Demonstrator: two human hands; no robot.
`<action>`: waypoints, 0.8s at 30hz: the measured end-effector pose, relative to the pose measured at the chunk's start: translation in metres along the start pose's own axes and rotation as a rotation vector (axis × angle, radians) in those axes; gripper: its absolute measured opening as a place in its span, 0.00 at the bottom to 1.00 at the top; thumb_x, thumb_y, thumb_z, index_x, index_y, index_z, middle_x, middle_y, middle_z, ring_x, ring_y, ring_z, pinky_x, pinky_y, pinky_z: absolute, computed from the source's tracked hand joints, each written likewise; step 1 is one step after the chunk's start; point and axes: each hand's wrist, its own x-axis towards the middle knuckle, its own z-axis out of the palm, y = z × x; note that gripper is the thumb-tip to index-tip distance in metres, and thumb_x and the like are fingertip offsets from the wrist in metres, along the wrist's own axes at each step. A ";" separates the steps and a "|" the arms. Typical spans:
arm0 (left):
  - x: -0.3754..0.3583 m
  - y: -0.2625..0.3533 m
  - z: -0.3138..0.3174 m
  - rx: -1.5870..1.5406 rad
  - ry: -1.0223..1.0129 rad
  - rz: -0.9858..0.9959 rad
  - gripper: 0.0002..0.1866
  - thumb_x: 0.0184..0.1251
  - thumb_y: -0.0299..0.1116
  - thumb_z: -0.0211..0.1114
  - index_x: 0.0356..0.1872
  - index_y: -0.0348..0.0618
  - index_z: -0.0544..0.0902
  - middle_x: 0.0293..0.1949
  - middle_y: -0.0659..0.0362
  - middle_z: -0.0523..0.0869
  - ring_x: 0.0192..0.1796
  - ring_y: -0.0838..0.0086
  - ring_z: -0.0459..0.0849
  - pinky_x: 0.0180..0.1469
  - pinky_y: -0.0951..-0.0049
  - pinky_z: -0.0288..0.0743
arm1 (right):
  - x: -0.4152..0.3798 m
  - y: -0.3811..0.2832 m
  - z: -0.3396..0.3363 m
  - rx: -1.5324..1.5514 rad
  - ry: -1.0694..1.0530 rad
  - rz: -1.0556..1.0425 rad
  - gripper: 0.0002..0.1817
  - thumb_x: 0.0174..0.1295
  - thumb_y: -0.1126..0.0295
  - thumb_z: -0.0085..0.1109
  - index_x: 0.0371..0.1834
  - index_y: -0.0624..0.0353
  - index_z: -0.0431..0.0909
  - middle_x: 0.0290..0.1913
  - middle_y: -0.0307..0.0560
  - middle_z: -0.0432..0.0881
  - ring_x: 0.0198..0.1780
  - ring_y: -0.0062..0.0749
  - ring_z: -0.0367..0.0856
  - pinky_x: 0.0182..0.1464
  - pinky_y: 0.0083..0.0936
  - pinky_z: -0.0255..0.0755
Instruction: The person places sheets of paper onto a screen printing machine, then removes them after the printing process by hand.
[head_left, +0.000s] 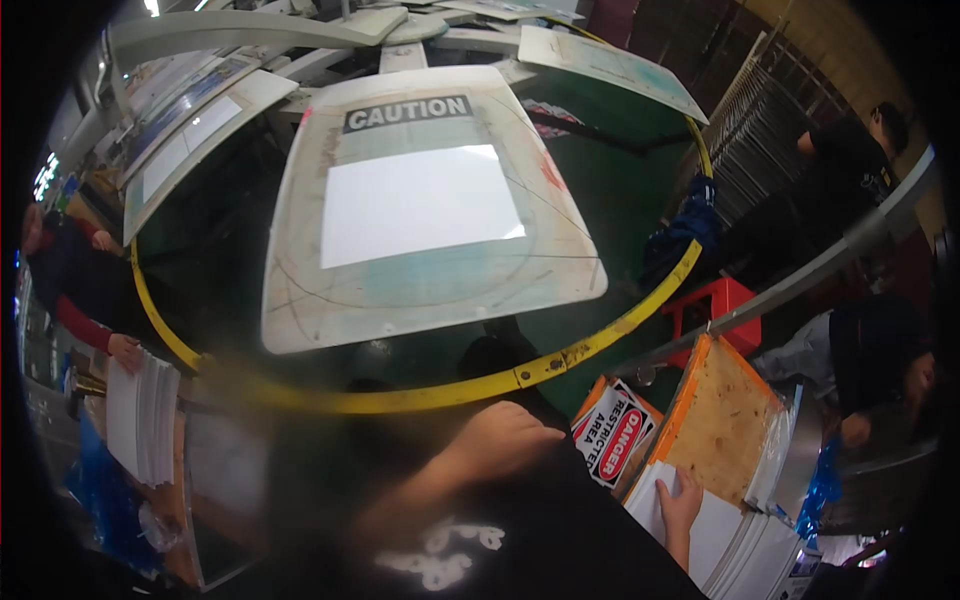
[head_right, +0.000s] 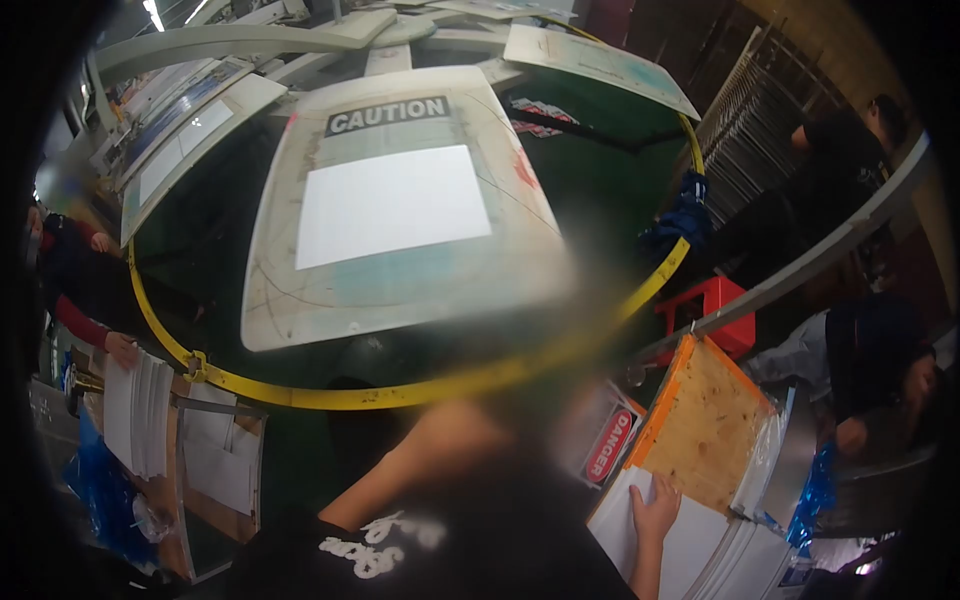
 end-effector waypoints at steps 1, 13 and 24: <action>-0.002 0.000 0.002 -0.016 0.020 0.003 0.11 0.56 0.31 0.62 0.42 0.51 0.82 0.31 0.63 0.82 0.38 0.67 0.80 0.44 0.69 0.72 | 0.000 -0.001 -0.001 -0.010 0.003 0.001 0.30 0.46 0.58 0.68 0.53 0.61 0.76 0.52 0.54 0.78 0.59 0.44 0.72 0.70 0.42 0.50; 0.003 -0.006 0.012 0.022 -0.022 -0.009 0.11 0.55 0.32 0.63 0.41 0.51 0.82 0.32 0.64 0.84 0.38 0.69 0.81 0.45 0.69 0.72 | 0.034 0.007 -0.043 0.385 0.219 0.117 0.19 0.66 0.64 0.51 0.21 0.67 0.66 0.16 0.49 0.64 0.20 0.31 0.57 0.26 0.30 0.55; 0.045 0.055 0.007 -0.716 -0.265 -0.224 0.35 0.61 0.42 0.64 0.66 0.42 0.61 0.57 0.45 0.75 0.59 0.60 0.74 0.61 0.64 0.66 | 0.118 -0.233 -0.142 0.218 0.510 -0.649 0.17 0.62 0.68 0.55 0.17 0.64 0.70 0.15 0.48 0.64 0.20 0.43 0.62 0.26 0.33 0.54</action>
